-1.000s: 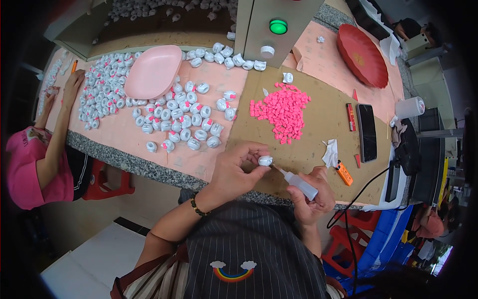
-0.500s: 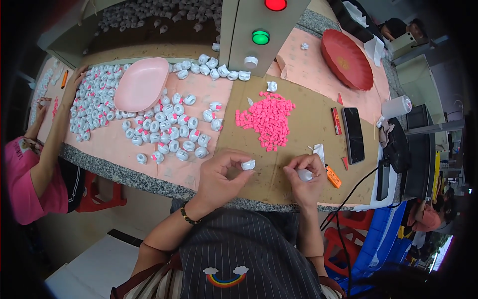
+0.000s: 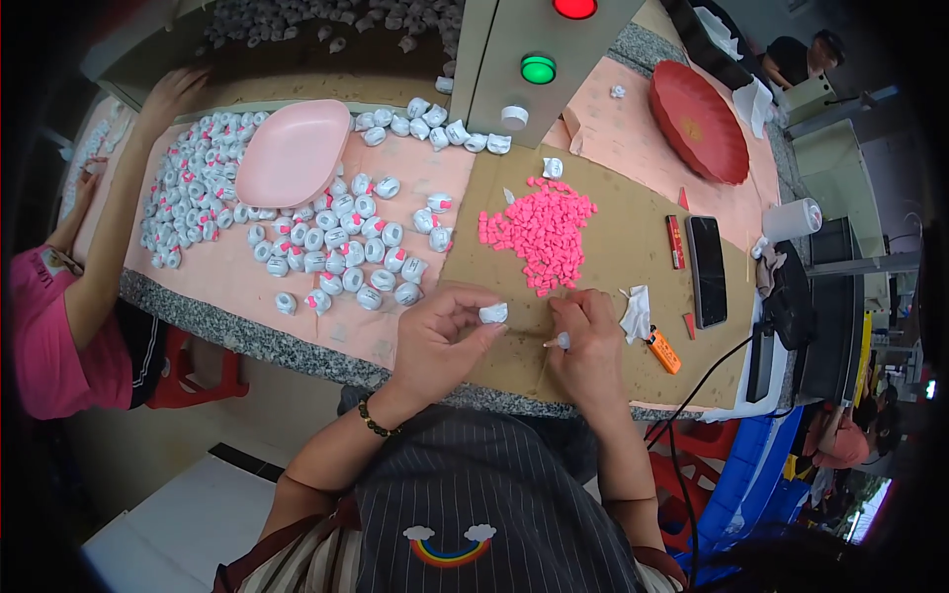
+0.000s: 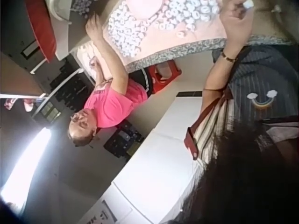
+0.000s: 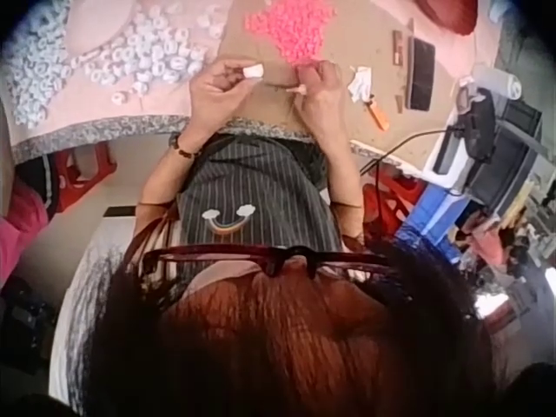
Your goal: Applying glue and assembling small white plastic components at a manufacturing workbench.
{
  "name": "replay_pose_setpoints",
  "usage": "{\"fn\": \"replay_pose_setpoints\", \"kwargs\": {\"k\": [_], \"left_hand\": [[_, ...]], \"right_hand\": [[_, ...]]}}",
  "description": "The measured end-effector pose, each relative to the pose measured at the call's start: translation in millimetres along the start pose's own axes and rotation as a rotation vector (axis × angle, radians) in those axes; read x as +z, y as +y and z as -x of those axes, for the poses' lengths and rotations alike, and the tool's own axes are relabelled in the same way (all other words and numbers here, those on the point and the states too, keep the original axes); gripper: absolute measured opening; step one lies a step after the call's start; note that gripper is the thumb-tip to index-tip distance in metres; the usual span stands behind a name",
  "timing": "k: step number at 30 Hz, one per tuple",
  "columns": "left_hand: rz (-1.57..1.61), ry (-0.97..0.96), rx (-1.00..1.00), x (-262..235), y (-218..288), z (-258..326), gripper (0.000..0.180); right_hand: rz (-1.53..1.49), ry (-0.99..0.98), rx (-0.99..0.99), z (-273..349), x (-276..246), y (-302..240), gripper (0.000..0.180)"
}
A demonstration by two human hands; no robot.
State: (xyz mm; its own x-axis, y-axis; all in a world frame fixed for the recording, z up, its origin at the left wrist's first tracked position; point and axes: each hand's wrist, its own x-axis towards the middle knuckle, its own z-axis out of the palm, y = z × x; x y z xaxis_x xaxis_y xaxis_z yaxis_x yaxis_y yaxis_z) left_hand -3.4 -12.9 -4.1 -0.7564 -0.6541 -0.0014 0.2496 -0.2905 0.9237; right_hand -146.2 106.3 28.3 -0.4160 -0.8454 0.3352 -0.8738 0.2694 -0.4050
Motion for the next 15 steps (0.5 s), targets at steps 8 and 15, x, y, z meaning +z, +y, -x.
{"fn": "replay_pose_setpoints", "kwargs": {"k": [8, 15], "left_hand": [[-0.001, -0.054, -0.003, 5.0, 2.4, -1.6, 0.027], [0.172, -0.157, -0.113, 14.7, -4.7, 0.0, 0.026]], "right_hand": [[-0.396, 0.075, 0.257, 24.0, -11.2, -2.1, 0.011], [-0.500, 0.120, 0.142, 17.2, -4.3, -15.4, 0.015]]}}
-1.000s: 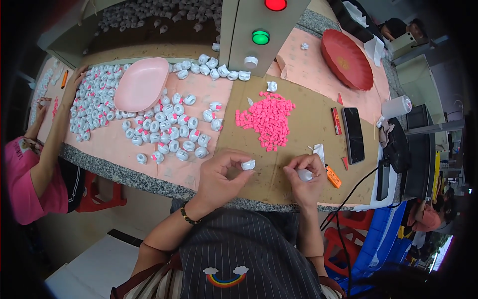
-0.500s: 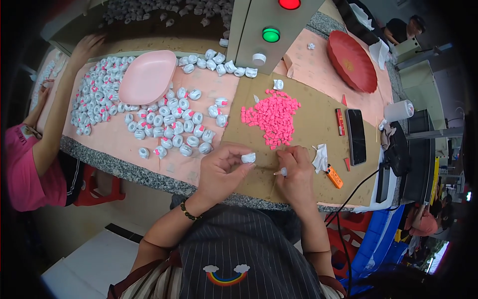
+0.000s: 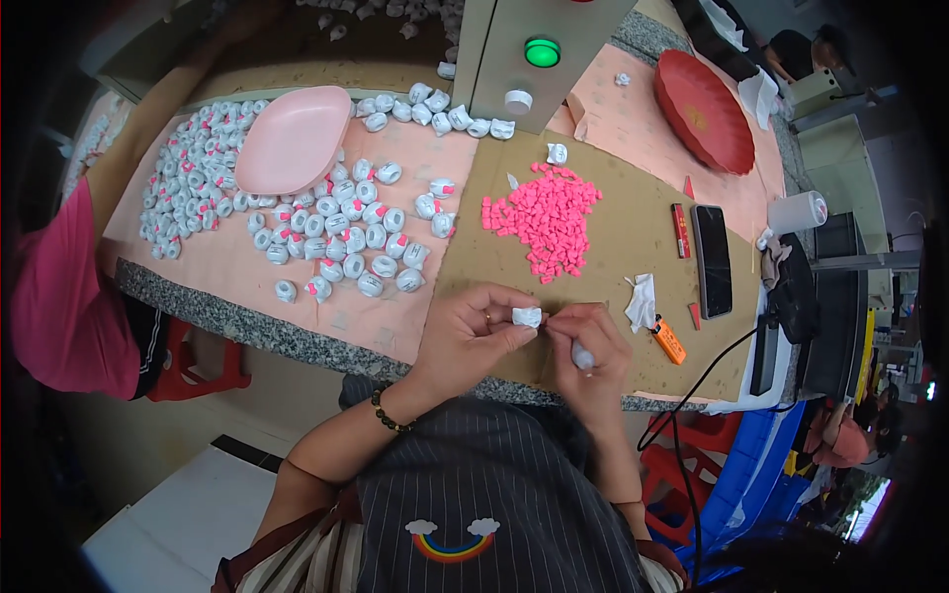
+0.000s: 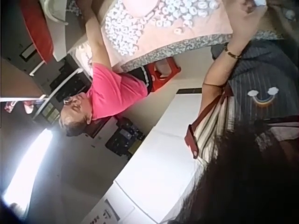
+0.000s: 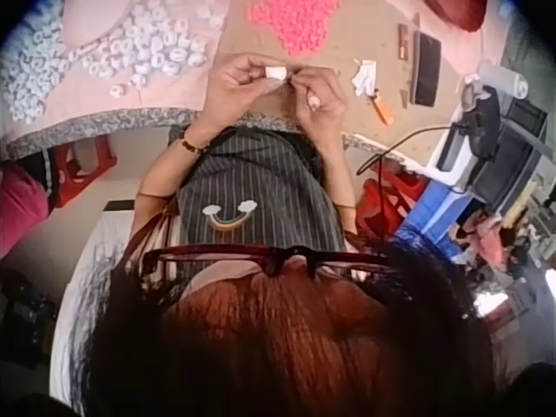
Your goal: Applying glue and assembling small white plastic components at a manufacturing workbench.
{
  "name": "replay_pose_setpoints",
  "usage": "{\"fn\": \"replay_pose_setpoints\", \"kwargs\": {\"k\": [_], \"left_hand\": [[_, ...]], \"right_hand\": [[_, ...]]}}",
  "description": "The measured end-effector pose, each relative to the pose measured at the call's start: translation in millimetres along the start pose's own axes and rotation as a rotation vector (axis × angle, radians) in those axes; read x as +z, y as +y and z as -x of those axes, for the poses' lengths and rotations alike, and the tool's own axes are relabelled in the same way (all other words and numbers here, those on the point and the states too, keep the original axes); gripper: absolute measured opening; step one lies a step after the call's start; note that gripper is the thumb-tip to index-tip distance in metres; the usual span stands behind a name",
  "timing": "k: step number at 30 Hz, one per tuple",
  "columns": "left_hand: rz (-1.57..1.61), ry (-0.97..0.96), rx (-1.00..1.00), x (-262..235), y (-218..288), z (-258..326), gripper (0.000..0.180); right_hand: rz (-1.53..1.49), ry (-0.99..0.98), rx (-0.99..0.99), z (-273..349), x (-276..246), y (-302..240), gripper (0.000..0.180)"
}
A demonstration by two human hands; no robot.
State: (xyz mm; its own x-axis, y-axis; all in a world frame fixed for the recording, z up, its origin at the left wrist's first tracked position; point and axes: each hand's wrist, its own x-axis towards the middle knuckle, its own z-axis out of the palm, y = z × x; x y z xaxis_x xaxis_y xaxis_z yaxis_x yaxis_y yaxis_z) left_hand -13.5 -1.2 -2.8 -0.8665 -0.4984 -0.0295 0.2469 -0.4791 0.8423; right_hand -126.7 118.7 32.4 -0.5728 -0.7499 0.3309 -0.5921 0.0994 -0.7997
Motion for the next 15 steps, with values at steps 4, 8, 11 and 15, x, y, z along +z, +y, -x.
{"fn": "replay_pose_setpoints", "kwargs": {"k": [4, 8, 11, 15], "left_hand": [[0.066, 0.008, -0.087, -2.6, -2.2, 2.0, 0.025], [0.379, 0.000, -0.117, -0.7, -0.3, 3.6, 0.024], [0.445, -0.012, -0.117, 2.9, -2.4, 3.6, 0.023], [0.358, -0.023, -0.084, 3.4, -7.9, 6.0, 0.024]], "right_hand": [[0.172, 0.029, -0.138, 0.7, 7.6, 2.5, 0.018], [-0.132, 0.181, 0.092, 8.5, 15.6, 6.6, 0.013], [-0.144, 0.292, 0.098, 18.2, 26.2, 4.6, 0.013], [-0.145, 0.329, 0.081, 16.5, 24.5, -0.1, 0.014]]}}
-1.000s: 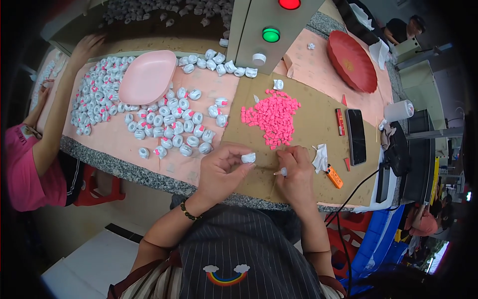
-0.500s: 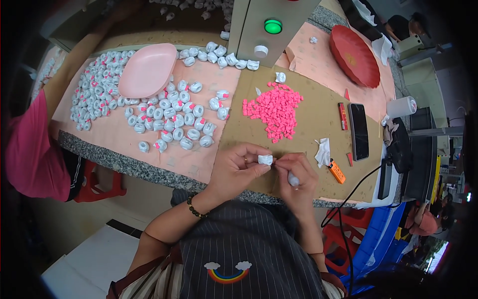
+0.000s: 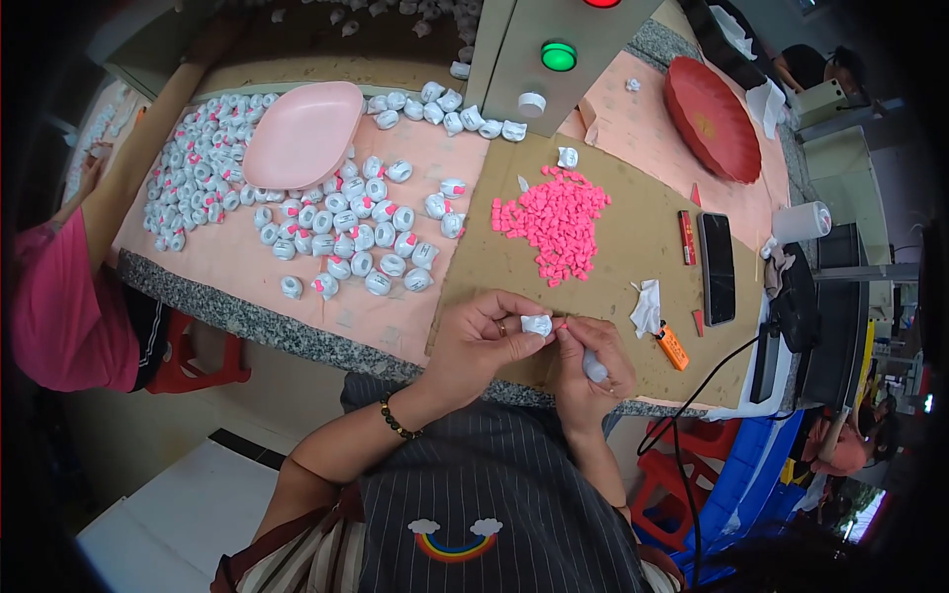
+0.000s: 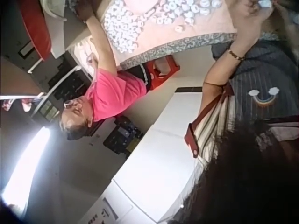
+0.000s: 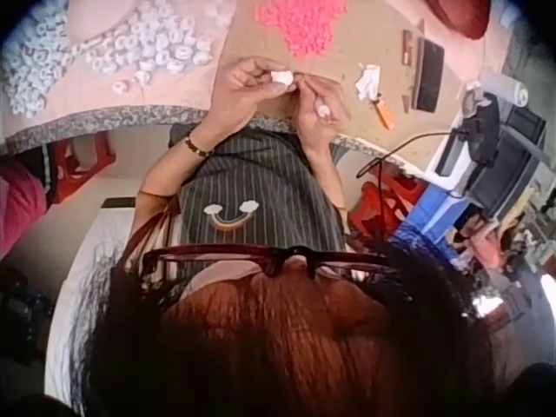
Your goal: Applying glue and assembling small white plastic components at a manufacturing workbench.
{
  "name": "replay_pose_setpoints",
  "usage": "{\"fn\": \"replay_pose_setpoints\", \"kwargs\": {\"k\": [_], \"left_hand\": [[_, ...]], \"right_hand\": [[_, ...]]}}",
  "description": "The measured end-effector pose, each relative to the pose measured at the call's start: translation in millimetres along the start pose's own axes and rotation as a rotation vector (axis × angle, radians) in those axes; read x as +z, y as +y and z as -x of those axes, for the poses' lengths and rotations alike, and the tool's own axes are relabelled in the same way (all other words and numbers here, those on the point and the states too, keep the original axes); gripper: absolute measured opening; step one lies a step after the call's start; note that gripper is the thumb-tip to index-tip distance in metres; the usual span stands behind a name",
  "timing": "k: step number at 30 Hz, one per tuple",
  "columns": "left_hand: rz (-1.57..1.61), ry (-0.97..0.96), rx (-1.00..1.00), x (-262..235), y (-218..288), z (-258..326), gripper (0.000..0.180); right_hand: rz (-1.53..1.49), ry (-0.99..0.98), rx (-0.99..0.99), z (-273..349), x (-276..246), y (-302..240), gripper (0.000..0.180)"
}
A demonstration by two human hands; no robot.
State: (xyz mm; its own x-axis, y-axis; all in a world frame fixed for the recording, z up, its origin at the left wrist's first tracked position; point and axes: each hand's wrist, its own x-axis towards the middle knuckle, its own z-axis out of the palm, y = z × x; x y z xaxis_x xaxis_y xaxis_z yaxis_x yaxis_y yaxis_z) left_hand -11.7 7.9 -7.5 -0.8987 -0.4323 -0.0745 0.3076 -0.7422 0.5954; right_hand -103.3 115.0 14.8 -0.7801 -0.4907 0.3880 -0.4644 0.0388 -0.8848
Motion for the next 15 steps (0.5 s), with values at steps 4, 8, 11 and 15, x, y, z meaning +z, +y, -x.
{"fn": "replay_pose_setpoints", "kwargs": {"k": [4, 8, 11, 15], "left_hand": [[-0.215, 0.039, 0.021, 2.3, 2.4, -0.4, 0.025], [-0.480, 0.076, -0.045, 4.3, 10.3, 0.9, 0.025], [-0.456, 0.051, 0.142, 3.2, 6.6, 1.9, 0.023], [-0.534, 0.043, 0.168, 5.1, 12.2, 0.9, 0.018]], "right_hand": [[0.119, -0.067, -0.037, -7.6, -7.9, -9.8, 0.011], [-0.086, -0.195, 0.176, -12.3, -15.0, -17.4, 0.009], [-0.139, -0.239, 0.279, -11.1, -11.3, -21.9, 0.006], [-0.178, -0.177, 0.473, -11.1, -6.5, -28.0, 0.004]]}}
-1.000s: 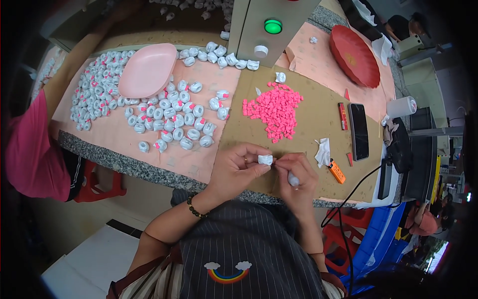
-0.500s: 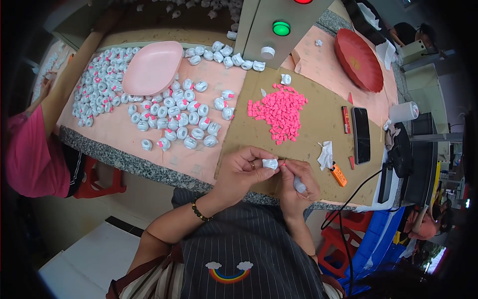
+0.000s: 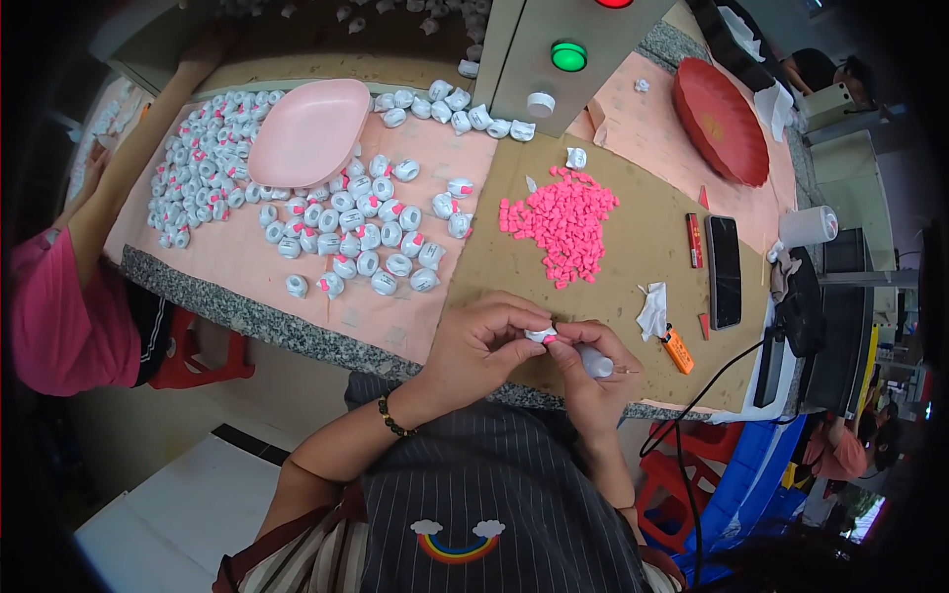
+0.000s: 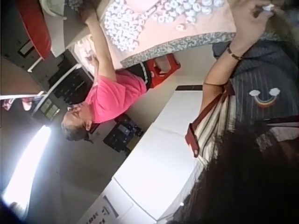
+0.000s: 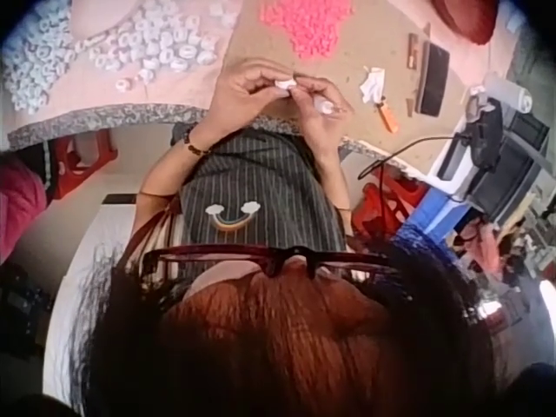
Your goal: Applying glue and assembling small white plastic components at a manufacturing workbench.
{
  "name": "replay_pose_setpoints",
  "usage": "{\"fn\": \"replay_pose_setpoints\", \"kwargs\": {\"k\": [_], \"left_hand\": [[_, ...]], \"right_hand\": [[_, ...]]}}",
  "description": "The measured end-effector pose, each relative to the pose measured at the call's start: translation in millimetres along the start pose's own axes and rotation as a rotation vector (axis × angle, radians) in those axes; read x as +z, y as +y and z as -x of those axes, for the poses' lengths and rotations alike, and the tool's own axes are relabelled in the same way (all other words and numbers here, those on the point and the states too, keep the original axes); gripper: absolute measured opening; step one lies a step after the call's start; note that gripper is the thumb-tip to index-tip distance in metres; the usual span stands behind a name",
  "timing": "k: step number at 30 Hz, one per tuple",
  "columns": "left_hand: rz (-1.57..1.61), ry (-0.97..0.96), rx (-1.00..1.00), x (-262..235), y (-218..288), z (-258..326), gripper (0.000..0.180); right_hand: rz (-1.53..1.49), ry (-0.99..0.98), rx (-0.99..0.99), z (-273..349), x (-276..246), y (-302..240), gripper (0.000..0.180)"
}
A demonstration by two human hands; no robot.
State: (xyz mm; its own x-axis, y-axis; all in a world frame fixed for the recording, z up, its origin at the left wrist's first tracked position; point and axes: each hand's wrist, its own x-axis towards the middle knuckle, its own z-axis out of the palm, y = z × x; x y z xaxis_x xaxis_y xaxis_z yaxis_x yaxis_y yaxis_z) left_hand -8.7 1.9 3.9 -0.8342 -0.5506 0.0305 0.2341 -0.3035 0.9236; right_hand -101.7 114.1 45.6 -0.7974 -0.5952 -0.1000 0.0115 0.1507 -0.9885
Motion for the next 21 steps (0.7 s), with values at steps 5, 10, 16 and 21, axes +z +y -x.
{"fn": "replay_pose_setpoints", "kwargs": {"k": [5, 10, 16, 21], "left_hand": [[-0.022, -0.071, -0.044, -10.0, -4.9, 0.4, 0.018], [-0.045, -0.121, -0.026, -12.2, 0.3, -1.0, 0.020], [-0.037, -0.086, 0.046, -14.9, -4.4, 3.1, 0.019], [0.026, -0.069, -0.018, -14.5, -5.8, 1.6, 0.017]], "right_hand": [[-0.017, -0.066, -0.170, -1.4, -0.1, 17.5, 0.007], [-0.057, -0.074, -0.215, -3.0, -0.3, 25.7, 0.007], [0.104, -0.093, -0.361, -0.9, 5.1, 18.8, 0.008], [0.105, -0.083, -0.424, -4.9, 8.0, 23.8, 0.008]]}}
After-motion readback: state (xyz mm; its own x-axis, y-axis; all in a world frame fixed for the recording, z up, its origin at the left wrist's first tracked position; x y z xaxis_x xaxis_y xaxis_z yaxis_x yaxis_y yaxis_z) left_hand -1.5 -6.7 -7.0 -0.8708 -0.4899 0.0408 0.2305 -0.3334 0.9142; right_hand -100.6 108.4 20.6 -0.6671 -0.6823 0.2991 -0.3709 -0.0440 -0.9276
